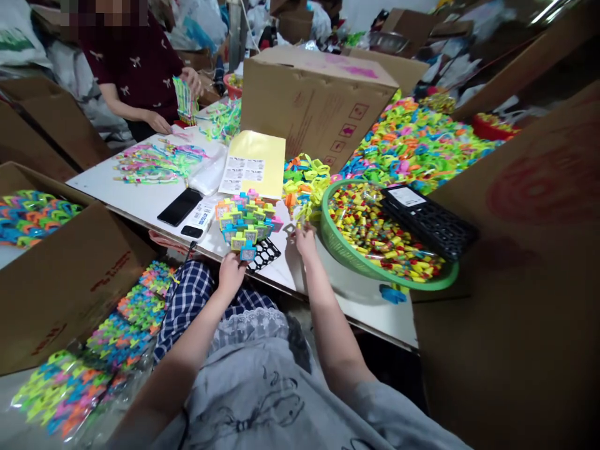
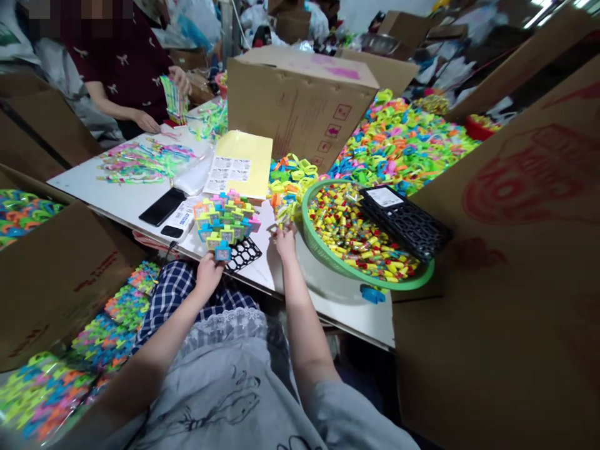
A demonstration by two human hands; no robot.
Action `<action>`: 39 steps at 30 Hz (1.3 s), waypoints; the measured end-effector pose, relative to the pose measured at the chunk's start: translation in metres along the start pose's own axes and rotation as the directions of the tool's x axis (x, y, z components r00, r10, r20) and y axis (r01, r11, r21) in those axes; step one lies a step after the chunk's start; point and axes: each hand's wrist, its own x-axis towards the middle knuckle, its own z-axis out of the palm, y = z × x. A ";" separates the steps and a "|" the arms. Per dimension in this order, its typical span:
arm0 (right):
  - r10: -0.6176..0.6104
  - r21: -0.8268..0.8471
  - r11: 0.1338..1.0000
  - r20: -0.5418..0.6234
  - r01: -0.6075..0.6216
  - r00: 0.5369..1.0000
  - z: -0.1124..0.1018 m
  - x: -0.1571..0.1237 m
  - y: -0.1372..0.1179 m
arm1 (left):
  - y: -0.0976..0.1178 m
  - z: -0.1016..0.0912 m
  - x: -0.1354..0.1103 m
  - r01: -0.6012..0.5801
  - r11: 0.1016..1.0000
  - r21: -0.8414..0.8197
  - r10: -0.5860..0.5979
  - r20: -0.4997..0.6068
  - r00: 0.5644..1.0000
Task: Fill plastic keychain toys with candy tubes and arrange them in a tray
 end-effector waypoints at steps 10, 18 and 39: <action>0.152 0.395 0.895 0.172 -0.210 0.973 0.014 -0.090 -0.038 | -0.013 -0.010 0.006 -0.027 0.997 -0.067 0.030 0.030 0.999; -0.092 0.188 0.982 0.359 0.025 0.929 0.040 -0.094 -0.058 | -0.013 -0.015 0.006 -0.028 0.995 -0.094 0.034 0.063 0.997; -0.421 -0.083 0.861 0.435 0.501 0.796 0.056 -0.077 -0.051 | -0.025 -0.009 0.011 -0.087 0.988 -0.125 0.096 0.067 0.993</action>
